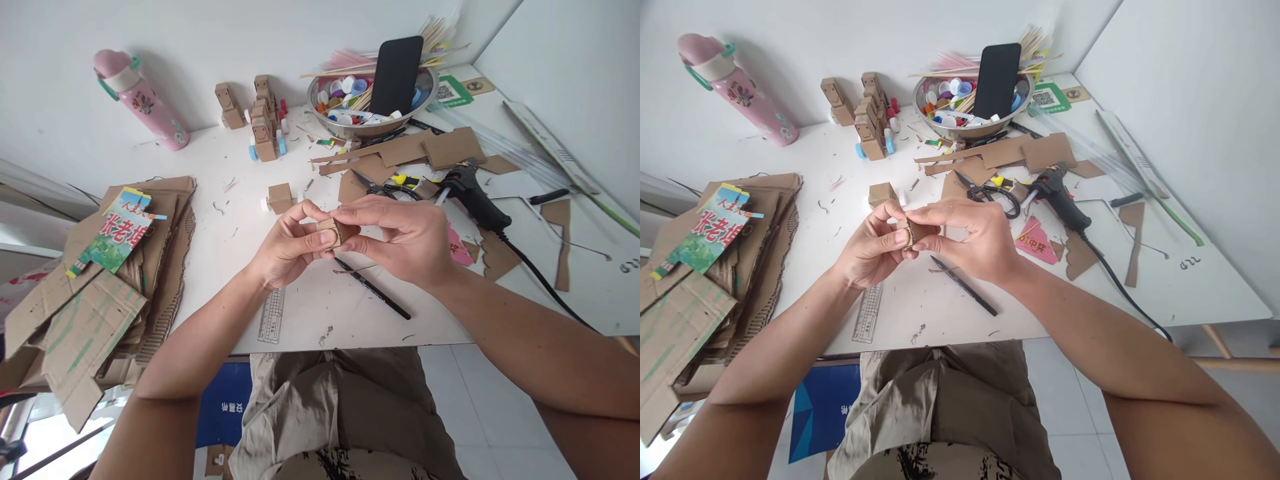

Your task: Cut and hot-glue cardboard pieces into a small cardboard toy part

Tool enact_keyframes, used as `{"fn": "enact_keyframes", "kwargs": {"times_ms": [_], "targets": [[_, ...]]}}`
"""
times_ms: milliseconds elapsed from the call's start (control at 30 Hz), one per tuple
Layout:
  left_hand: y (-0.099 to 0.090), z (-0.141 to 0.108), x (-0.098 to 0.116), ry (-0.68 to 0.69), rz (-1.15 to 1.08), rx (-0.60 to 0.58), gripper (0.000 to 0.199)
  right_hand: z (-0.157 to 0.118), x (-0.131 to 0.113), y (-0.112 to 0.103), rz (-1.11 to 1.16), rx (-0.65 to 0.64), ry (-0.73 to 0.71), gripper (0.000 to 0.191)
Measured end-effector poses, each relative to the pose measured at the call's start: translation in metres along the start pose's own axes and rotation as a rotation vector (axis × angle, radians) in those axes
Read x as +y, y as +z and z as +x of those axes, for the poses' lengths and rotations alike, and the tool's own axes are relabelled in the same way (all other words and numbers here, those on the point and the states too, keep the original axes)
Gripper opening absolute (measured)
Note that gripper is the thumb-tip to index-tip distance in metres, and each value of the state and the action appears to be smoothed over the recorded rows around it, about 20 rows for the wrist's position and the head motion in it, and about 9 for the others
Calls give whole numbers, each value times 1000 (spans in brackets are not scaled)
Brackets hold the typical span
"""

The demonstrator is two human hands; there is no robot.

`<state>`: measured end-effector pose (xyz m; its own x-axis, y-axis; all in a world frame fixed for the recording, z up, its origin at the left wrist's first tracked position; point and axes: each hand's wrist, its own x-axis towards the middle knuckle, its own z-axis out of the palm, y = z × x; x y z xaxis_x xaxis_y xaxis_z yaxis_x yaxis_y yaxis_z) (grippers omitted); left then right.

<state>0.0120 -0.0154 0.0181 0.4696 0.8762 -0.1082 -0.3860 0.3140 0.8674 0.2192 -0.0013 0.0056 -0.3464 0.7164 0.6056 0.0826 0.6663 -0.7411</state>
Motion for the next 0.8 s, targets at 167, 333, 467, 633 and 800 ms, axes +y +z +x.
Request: {"fn": "enact_keyframes", "kwargs": {"times_ms": [167, 333, 467, 633, 800], "targets": [[-2, -1, 0, -23, -10, -10, 61, 0, 1, 0, -11, -12, 2, 31], [-2, -1, -1, 6, 12, -6, 56, -2, 0, -1, -14, -9, -25, 23], [0, -1, -1, 35, -25, 15, 55, -2, 2, -1, -68, 10, -28, 16], [0, -2, -1, -1, -36, 23, 55, -2, 5, -1, -99, 4, -32, 17], [1, -2, 0, -8, -61, 0, 57, -2, 4, -1, -91, 12, -52, 15]]}}
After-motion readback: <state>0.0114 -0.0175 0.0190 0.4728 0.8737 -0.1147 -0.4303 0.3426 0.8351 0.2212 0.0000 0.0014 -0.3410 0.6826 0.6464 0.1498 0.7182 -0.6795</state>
